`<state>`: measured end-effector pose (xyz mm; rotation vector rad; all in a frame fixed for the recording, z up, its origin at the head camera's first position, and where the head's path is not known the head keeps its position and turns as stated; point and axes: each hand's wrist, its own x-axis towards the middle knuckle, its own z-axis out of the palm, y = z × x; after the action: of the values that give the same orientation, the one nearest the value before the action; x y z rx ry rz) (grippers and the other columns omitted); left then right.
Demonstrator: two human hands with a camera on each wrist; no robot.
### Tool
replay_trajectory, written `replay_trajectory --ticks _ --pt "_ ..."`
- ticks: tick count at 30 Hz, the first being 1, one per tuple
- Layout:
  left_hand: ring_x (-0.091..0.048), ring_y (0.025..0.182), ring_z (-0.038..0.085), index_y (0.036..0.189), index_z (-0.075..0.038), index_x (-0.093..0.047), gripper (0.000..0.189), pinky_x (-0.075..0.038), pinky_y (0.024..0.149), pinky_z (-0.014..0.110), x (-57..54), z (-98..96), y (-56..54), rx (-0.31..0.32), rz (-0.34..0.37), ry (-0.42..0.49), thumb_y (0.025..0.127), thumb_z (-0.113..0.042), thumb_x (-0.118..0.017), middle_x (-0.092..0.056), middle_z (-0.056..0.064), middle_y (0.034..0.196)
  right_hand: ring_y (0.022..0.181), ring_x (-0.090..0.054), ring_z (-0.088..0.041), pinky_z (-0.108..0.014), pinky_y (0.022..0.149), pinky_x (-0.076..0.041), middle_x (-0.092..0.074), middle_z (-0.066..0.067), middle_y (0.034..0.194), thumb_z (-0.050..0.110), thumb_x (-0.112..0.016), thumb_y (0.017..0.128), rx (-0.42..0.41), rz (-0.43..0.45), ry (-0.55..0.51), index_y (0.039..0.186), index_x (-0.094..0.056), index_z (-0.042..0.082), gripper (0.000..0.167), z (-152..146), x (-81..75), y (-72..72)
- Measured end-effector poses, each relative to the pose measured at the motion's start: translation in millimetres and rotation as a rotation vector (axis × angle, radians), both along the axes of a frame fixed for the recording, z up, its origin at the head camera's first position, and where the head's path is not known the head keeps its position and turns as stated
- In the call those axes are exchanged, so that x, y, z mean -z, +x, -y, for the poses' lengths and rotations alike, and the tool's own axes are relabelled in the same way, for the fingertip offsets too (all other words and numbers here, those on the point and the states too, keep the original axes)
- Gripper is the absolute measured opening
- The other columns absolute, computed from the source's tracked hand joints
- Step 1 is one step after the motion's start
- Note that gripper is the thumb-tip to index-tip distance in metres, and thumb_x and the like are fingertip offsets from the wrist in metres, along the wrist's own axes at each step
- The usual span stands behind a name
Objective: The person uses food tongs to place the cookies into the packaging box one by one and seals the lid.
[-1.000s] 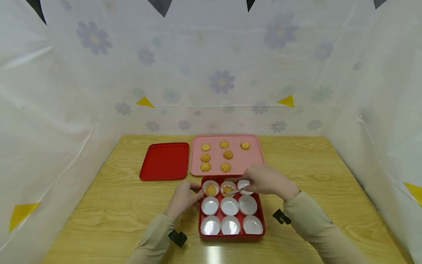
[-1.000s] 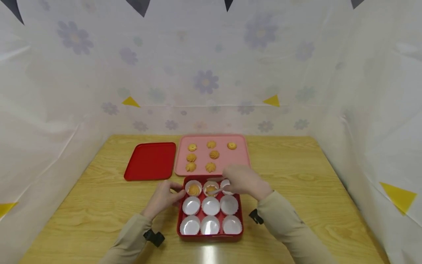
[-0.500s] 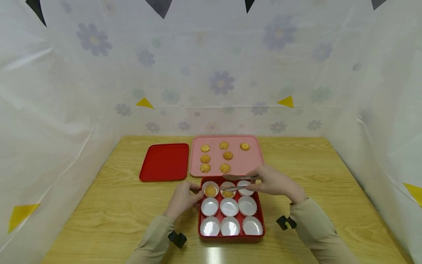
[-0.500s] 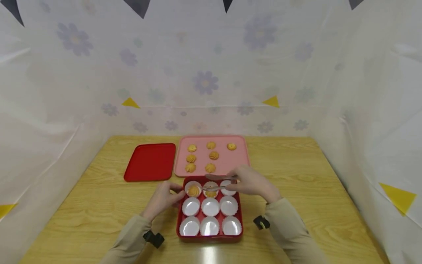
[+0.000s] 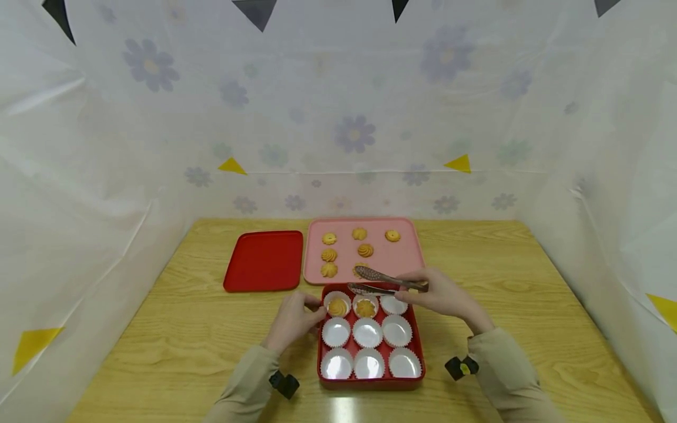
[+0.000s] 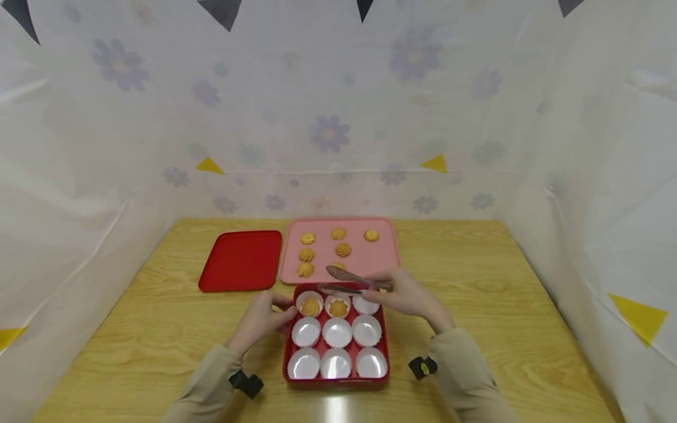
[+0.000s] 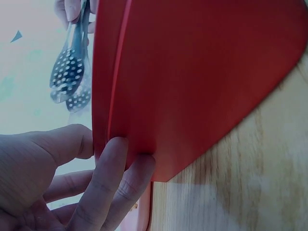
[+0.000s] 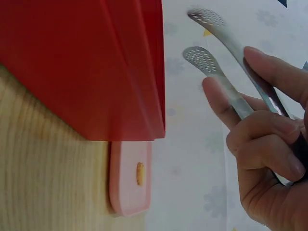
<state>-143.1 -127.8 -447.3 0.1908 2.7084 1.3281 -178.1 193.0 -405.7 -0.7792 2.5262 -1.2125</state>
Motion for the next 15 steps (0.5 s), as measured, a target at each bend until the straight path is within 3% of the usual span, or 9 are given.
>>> replay_trajectory --ticks 4,6,11,15 --pt "-0.062 0.06 0.007 0.096 -0.001 -0.079 0.015 -0.048 0.056 0.021 -0.5 0.2 0.1 0.0 -0.002 -0.008 0.088 -0.011 -0.071 -0.077 0.009 0.088 0.095 -0.064 -0.01 -0.024 0.075 -0.055 -0.072 -0.016 0.114 0.024 -0.069 0.095 0.082 0.052 -0.064 0.13 -0.065 -0.001 0.043 -2.6 6.5 -1.1" --pt "-0.062 0.06 0.007 0.096 -0.001 -0.079 0.015 -0.048 0.056 0.021 -0.7 0.3 -0.1 0.001 -0.006 -0.011 0.088 -0.011 -0.071 -0.077 0.009 0.088 0.08 -0.061 -0.007 -0.023 0.065 -0.052 -0.07 -0.019 0.114 0.025 -0.069 0.095 0.135 0.097 -0.096 0.132 -0.063 0.0 0.046 -3.7 8.0 -0.8" --pt "-0.062 0.06 0.008 0.097 -0.001 -0.079 0.016 -0.049 0.057 0.022 -0.4 0.3 -1.0 0.004 0.002 -0.011 0.088 -0.012 -0.071 -0.076 0.009 0.088 0.047 -0.032 -0.006 -0.022 0.045 -0.033 -0.059 -0.01 0.081 0.029 -0.068 0.096 0.233 0.182 -0.169 0.138 -0.059 0.002 0.05 -4.0 9.5 0.3" --pt "-0.06 0.061 0.008 0.096 -0.001 -0.079 0.015 -0.048 0.057 0.023 0.6 0.3 -1.9 0.003 0.005 -0.015 0.089 -0.012 -0.071 -0.075 0.007 0.085 0.046 -0.029 -0.005 -0.022 0.044 -0.031 -0.065 -0.017 0.085 0.029 -0.066 0.098 0.275 0.182 -0.226 0.139 -0.058 0.001 0.051 -3.3 12.1 0.4"
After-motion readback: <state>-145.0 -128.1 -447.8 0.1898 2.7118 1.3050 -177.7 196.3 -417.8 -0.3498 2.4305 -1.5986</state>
